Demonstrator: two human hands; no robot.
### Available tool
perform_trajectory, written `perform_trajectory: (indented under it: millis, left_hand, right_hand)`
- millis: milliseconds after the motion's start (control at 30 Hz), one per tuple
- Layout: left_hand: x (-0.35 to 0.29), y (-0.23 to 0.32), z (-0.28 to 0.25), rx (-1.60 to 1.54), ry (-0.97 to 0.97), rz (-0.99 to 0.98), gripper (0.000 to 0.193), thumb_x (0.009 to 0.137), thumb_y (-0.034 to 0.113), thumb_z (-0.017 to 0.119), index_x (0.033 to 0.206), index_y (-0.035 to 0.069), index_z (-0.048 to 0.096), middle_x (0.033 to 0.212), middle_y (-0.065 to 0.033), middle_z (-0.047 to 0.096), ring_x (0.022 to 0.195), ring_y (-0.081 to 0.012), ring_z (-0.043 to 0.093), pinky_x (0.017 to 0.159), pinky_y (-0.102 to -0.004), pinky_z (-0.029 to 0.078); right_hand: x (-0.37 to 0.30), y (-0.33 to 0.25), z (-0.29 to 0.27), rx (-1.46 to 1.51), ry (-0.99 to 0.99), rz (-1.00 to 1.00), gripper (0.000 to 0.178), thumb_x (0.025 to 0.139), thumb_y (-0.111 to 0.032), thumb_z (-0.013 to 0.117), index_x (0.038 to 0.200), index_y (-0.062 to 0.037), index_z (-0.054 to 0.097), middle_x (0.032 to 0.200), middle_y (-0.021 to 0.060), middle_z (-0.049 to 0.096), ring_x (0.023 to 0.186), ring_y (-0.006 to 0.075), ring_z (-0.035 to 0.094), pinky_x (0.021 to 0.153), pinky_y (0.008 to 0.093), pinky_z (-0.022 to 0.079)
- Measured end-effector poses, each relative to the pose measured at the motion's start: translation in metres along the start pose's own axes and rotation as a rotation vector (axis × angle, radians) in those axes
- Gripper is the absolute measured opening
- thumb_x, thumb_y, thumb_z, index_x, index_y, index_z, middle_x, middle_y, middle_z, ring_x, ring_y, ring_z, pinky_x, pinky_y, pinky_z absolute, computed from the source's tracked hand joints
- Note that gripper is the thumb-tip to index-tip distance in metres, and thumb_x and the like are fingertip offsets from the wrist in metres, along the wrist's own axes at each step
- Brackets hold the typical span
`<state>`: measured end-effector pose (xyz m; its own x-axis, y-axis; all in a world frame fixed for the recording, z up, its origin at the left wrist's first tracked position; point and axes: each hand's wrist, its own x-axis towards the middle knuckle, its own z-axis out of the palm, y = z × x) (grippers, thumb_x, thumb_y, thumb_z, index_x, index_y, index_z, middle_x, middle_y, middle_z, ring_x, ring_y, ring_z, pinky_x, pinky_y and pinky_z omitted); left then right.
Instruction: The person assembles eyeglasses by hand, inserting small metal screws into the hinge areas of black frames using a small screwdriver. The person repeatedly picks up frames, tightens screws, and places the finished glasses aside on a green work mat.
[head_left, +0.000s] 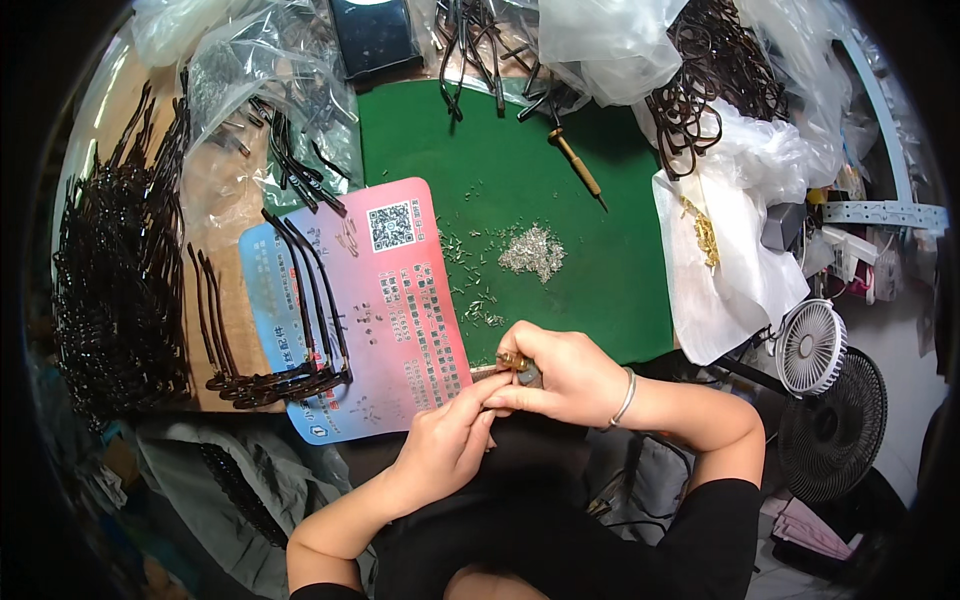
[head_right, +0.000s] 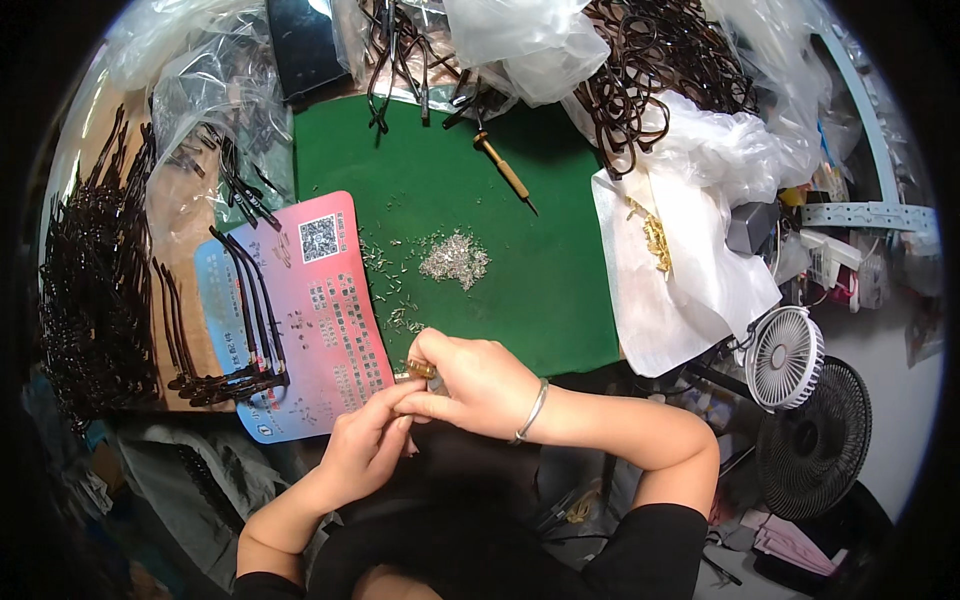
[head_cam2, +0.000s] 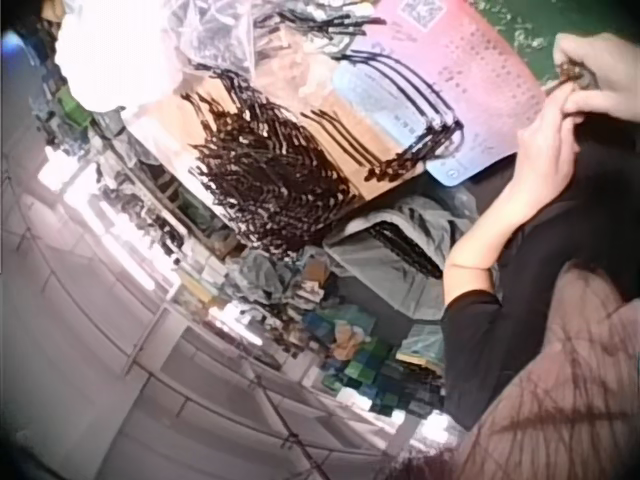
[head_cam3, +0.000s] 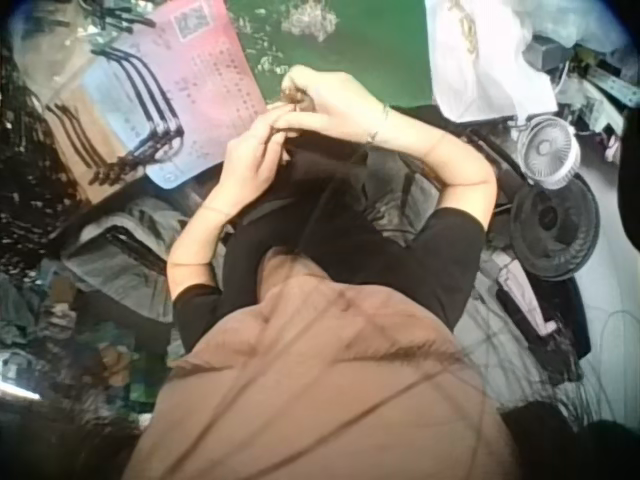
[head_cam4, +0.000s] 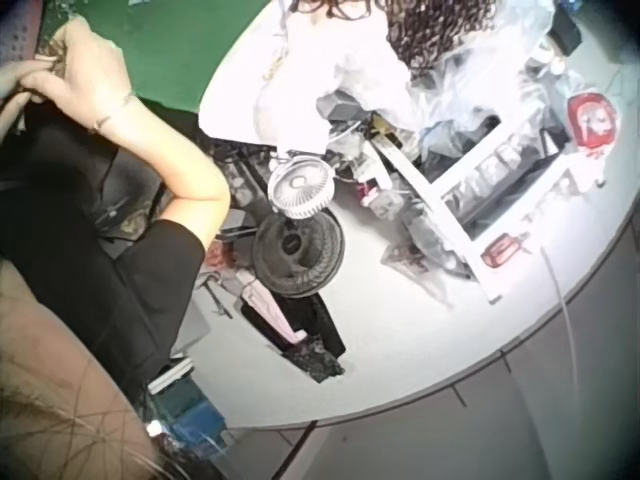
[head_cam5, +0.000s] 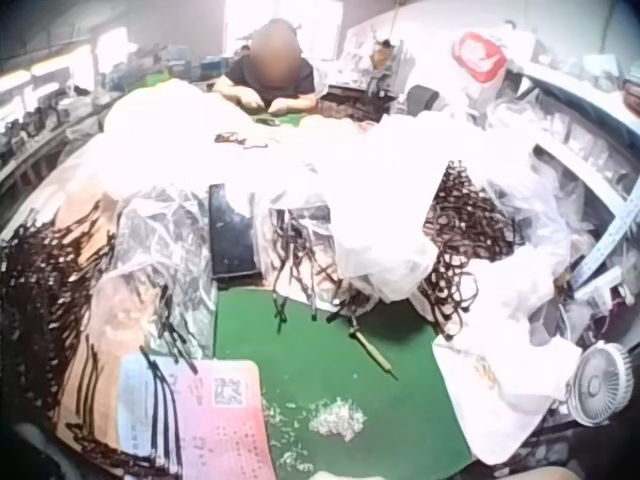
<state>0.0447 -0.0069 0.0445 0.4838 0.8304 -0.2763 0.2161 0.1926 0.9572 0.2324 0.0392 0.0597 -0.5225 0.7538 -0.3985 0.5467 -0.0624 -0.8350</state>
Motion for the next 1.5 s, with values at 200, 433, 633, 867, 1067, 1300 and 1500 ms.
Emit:
perform_trajectory:
  millis: [200, 433, 633, 867, 1067, 1300, 1500]
  left_hand:
    - [-0.007, -0.012, -0.019, 0.001, 0.142, -0.077, 0.028, 0.089, -0.004, 0.046, 0.116, 0.001, 0.051, 0.089, -0.0112, 0.065, 0.065, -0.0124, 0.063, 0.059, -0.0259, 0.052]
    - [0.008, -0.014, -0.015, 0.009, 0.225, -0.029, 0.025, 0.089, -0.004, 0.046, 0.114, -0.001, 0.050, 0.087, -0.0086, 0.064, 0.063, -0.0108, 0.061, 0.057, -0.0242, 0.051]
    - [0.012, -0.020, -0.012, 0.054, 0.235, -0.007, 0.026, 0.088, -0.004, 0.048, 0.114, -0.001, 0.050, 0.087, -0.0104, 0.066, 0.060, -0.0104, 0.061, 0.056, -0.0242, 0.051]
    - [0.012, -0.023, -0.012, 0.062, 0.230, 0.008, 0.026, 0.087, -0.004, 0.048, 0.112, 0.000, 0.052, 0.085, -0.0103, 0.066, 0.059, -0.0143, 0.063, 0.055, -0.0262, 0.050]
    - [0.015, -0.028, -0.013, 0.120, 0.233, 0.046, 0.027, 0.085, -0.005, 0.049, 0.111, -0.001, 0.052, 0.084, -0.0110, 0.066, 0.062, -0.0155, 0.064, 0.056, -0.0267, 0.050]
    - [0.015, -0.029, -0.012, 0.137, 0.253, 0.081, 0.027, 0.084, -0.005, 0.050, 0.110, -0.001, 0.053, 0.084, -0.0122, 0.067, 0.069, -0.0190, 0.067, 0.060, -0.0271, 0.052]
    - [0.015, -0.028, -0.012, 0.149, 0.248, 0.093, 0.028, 0.083, -0.006, 0.051, 0.111, -0.001, 0.053, 0.083, -0.0126, 0.067, 0.071, -0.0192, 0.067, 0.061, -0.0273, 0.052]
  right_hand:
    - [0.001, -0.005, -0.012, -0.613, 0.170, -0.022, 0.057, 0.079, -0.038, 0.064, 0.123, -0.0061, 0.046, 0.089, 0.0126, 0.052, 0.065, 0.0307, 0.061, 0.055, 0.0375, 0.052]
    - [-0.005, 0.003, -0.001, -0.719, 0.202, 0.060, 0.065, 0.076, -0.035, 0.068, 0.128, -0.0060, 0.041, 0.094, 0.0140, 0.047, 0.063, 0.0260, 0.060, 0.051, 0.0341, 0.050]
    - [-0.014, 0.014, -0.019, -0.474, 0.243, 0.016, 0.045, 0.081, -0.016, 0.062, 0.120, -0.0057, 0.042, 0.097, 0.0153, 0.045, 0.072, 0.0305, 0.061, 0.060, 0.0386, 0.052]
    - [0.005, 0.021, -0.005, -0.632, 0.465, -0.109, 0.045, 0.079, -0.014, 0.064, 0.121, -0.0078, 0.052, 0.089, 0.0113, 0.048, 0.059, 0.0229, 0.057, 0.048, 0.0328, 0.049]
    - [0.010, 0.018, -0.007, -0.761, 0.274, 0.010, 0.055, 0.080, -0.019, 0.064, 0.129, -0.0095, 0.044, 0.092, 0.0133, 0.046, 0.062, 0.0247, 0.058, 0.052, 0.0339, 0.050]
    - [-0.024, 0.009, -0.025, -0.542, 0.248, 0.074, 0.043, 0.082, -0.015, 0.060, 0.122, -0.0084, 0.045, 0.091, 0.0144, 0.044, 0.061, 0.0285, 0.059, 0.053, 0.0377, 0.051]
    - [-0.008, 0.027, -0.010, -0.633, 0.431, -0.029, 0.038, 0.079, -0.011, 0.062, 0.115, -0.0108, 0.052, 0.089, 0.0117, 0.046, 0.060, 0.0247, 0.059, 0.048, 0.0351, 0.050]
